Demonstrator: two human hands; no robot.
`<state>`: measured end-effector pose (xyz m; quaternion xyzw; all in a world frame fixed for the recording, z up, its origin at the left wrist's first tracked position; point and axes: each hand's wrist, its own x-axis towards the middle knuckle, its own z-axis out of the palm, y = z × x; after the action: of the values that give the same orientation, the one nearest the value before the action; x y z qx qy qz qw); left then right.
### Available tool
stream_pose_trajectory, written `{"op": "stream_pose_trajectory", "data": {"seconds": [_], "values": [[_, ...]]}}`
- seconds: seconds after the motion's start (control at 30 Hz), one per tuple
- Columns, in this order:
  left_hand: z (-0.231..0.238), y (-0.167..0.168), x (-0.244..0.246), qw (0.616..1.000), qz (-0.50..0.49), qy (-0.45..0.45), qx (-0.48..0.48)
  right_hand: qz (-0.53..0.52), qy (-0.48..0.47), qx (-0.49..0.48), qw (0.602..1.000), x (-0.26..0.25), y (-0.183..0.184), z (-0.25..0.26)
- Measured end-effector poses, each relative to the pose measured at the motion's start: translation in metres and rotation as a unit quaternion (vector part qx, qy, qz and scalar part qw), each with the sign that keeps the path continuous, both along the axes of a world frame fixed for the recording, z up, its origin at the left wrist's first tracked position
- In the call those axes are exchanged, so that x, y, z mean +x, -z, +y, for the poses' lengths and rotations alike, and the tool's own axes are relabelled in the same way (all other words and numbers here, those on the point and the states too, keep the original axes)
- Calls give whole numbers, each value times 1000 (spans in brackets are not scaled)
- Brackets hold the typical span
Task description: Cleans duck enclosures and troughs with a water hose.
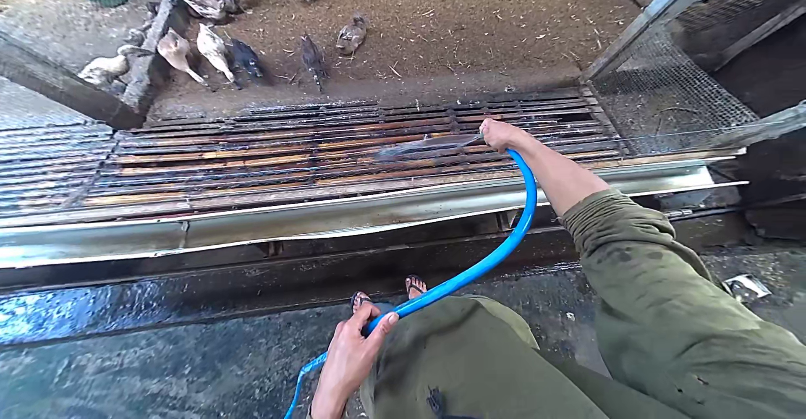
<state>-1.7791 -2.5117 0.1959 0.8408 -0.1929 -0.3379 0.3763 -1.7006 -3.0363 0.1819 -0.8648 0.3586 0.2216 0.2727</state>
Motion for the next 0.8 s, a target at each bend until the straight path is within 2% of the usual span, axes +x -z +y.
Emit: {"op": "stream_pose_trajectory", "data": {"seconds": [0.1, 0.27, 0.43, 0.8], "values": [[-9, 5, -1, 1000, -9, 0, -6, 32, 21, -53, 998, -16, 0, -20], [-21, 17, -1, 1000, -2, 5, -15, 60, 84, -121, 987, -44, -23, -35], [-26, 19, 1, 1000, 8, 22, -13, 53, 115, -130, 983, -60, -38, -38], [-22, 18, 9, 999, 12, 36, -7, 28, 132, -124, 983, -68, -38, -37]]}}
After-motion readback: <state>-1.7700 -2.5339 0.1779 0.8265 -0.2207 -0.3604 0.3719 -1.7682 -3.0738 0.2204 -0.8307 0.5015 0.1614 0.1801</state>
